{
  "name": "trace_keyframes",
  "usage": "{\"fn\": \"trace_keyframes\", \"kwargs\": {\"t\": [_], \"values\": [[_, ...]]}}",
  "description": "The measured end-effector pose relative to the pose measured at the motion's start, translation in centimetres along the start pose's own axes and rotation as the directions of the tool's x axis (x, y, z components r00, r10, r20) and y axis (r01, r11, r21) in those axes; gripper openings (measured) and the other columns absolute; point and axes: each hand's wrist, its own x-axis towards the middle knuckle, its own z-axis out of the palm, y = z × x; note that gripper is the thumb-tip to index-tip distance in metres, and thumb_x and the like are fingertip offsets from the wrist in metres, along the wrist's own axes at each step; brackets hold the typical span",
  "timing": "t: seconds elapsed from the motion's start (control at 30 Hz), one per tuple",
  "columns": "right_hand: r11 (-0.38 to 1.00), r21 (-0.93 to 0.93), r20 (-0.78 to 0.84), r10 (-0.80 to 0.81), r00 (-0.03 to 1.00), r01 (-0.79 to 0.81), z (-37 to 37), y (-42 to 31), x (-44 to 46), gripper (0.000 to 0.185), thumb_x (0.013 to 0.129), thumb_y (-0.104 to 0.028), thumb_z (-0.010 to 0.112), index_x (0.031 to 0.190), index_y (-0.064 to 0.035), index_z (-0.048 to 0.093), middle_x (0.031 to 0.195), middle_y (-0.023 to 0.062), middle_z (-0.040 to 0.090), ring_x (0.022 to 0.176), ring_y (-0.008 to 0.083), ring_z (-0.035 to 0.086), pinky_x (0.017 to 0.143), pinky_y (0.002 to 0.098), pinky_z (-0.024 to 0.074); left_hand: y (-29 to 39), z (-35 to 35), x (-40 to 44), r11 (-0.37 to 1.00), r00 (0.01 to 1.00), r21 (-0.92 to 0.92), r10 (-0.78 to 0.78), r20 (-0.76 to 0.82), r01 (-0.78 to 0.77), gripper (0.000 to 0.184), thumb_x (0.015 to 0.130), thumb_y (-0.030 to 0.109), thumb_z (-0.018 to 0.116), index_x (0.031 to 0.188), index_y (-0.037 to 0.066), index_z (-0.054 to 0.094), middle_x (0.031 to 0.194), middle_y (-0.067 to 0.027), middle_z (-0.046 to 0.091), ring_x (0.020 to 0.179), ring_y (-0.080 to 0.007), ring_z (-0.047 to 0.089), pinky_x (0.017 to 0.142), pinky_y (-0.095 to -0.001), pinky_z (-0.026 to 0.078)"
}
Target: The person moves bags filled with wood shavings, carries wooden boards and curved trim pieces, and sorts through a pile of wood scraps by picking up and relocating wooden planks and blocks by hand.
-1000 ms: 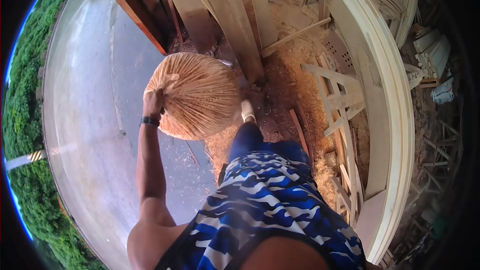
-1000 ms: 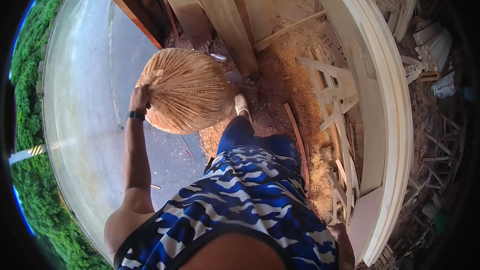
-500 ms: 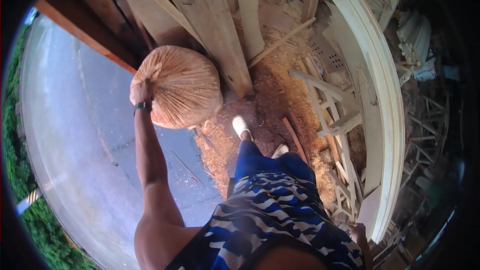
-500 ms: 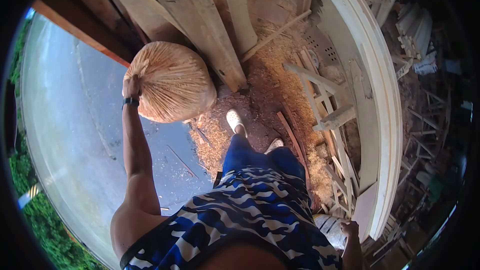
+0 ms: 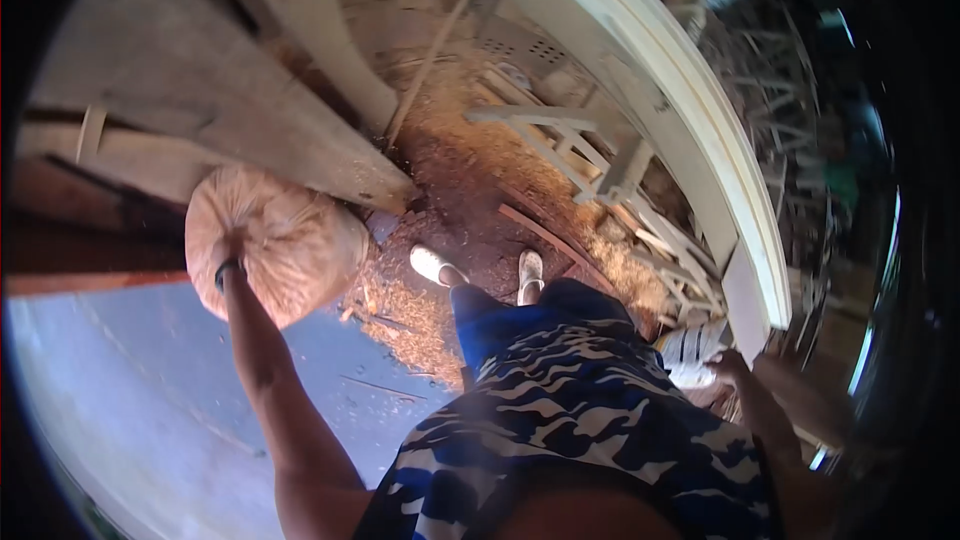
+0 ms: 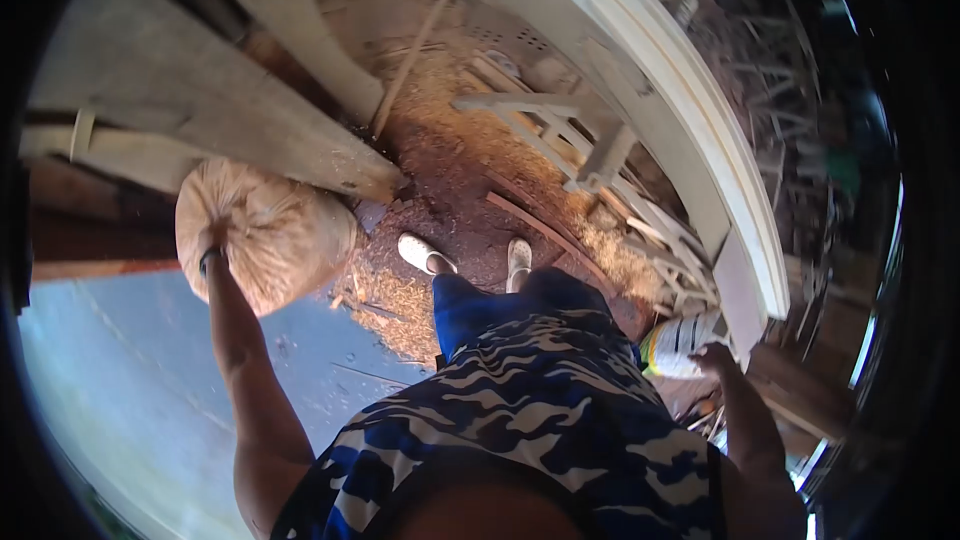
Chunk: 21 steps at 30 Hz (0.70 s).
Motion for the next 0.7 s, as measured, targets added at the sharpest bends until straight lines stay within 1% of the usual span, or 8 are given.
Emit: {"fn": "trace_keyframes", "kwargs": {"t": [0.13,0.2,0.37,0.43,0.53,0.6,0.63,0.7], "values": [[0.999,-0.045,-0.100,-0.033,0.994,0.029,1.6,-1.4,0.0,0.046,0.074,-0.046,0.073,0.093,-0.0044,0.071,0.084,0.0161,0.070,0.080,0.0306,0.068,0.075,0.0399,0.0533,6.8,-6.2,-4.4,0.925,0.923,0.105,-0.376,0.086,0.367,0.048,0.073,0.056,0.059,0.099,0.018,0.073,0.106,-0.0177,0.066,0.101,-0.0310,0.063,0.086,-0.0433,0.049],[0.993,0.086,0.171,0.063,0.983,-0.078,-0.8,-4.7,-0.2,0.045,0.075,-0.047,0.071,0.095,-0.0065,0.071,0.088,0.0167,0.069,0.085,0.0292,0.068,0.078,0.0401,0.0526,7.1,-6.5,-4.4,0.942,0.928,0.062,-0.337,0.160,0.331,0.055,0.075,0.056,0.059,0.100,0.009,0.072,0.105,-0.0207,0.066,0.103,-0.0321,0.063,0.086,-0.0440,0.048],[0.970,0.230,0.112,0.052,0.992,-0.077,-0.6,-8.2,-2.2,0.042,0.076,-0.042,0.071,0.094,-0.0045,0.071,0.095,0.0193,0.068,0.093,0.0322,0.065,0.084,0.0398,0.0502,6.6,-5.9,-3.9,0.916,0.948,0.282,-0.313,0.055,0.286,0.060,0.081,0.049,0.053,0.096,-0.007,0.067,0.103,-0.0276,0.064,0.099,-0.0381,0.063,0.085,-0.0464,0.049],[0.958,0.252,0.194,0.090,0.977,-0.138,0.7,-8.4,-1.8,0.044,0.077,-0.043,0.070,0.098,-0.0042,0.069,0.100,0.0204,0.067,0.096,0.0340,0.063,0.085,0.0411,0.0490,8.0,-5.9,-6.2,0.905,0.958,0.317,-0.264,-0.109,0.285,0.057,0.088,0.048,0.043,0.099,-0.003,0.067,0.095,-0.0237,0.067,0.095,-0.0381,0.063,0.083,-0.0462,0.049],[0.975,0.213,0.171,0.031,0.985,-0.068,7.7,-6.3,1.6,0.067,0.076,-0.064,0.061,0.103,-0.0030,0.066,0.104,0.0222,0.064,0.097,0.0358,0.062,0.084,0.0429,0.0482,14.2,-5.2,-11.2,0.937,0.921,0.273,-0.103,-0.375,0.216,0.050,0.082,0.034,0.053,0.111,-0.006,0.057,0.107,-0.0265,0.061,0.098,-0.0399,0.061,0.084,-0.0488,0.049],[0.951,0.310,0.134,-0.042,0.990,-0.002,9.0,-6.7,2.0,0.064,0.076,-0.061,0.063,0.102,-0.0034,0.065,0.103,0.0237,0.064,0.095,0.0367,0.062,0.083,0.0442,0.0483,18.6,-2.7,-14.4,1.000,0.916,-0.009,0.021,-0.402,-0.026,0.051,0.081,0.029,0.057,0.117,-0.007,0.054,0.110,-0.0286,0.059,0.092,-0.0417,0.061,0.079,-0.0500,0.051],[0.936,0.352,0.020,-0.018,1.000,0.010,10.6,-6.9,2.2,0.055,0.077,-0.054,0.067,0.098,-0.0030,0.066,0.099,0.0233,0.064,0.095,0.0363,0.062,0.080,0.0442,0.0491,25.2,-4.3,-18.7,0.994,0.972,0.108,-0.002,-0.235,0.028,0.049,0.087,0.030,0.054,0.123,-0.003,0.052,0.113,-0.0275,0.058,0.099,-0.0393,0.060,0.081,-0.0479,0.051],[0.808,0.585,0.022,0.071,0.997,-0.071,12.9,-7.1,2.1,0.048,0.077,-0.046,0.069,0.097,-0.0027,0.068,0.106,0.0231,0.063,0.098,0.0358,0.061,0.083,0.0436,0.0481,25.6,2.6,-19.0,0.926,0.935,0.292,0.302,-0.188,-0.241,0.051,0.084,0.029,0.058,0.122,-0.005,0.050,0.107,-0.0253,0.060,0.095,-0.0401,0.060,0.080,-0.0482,0.050]]}}
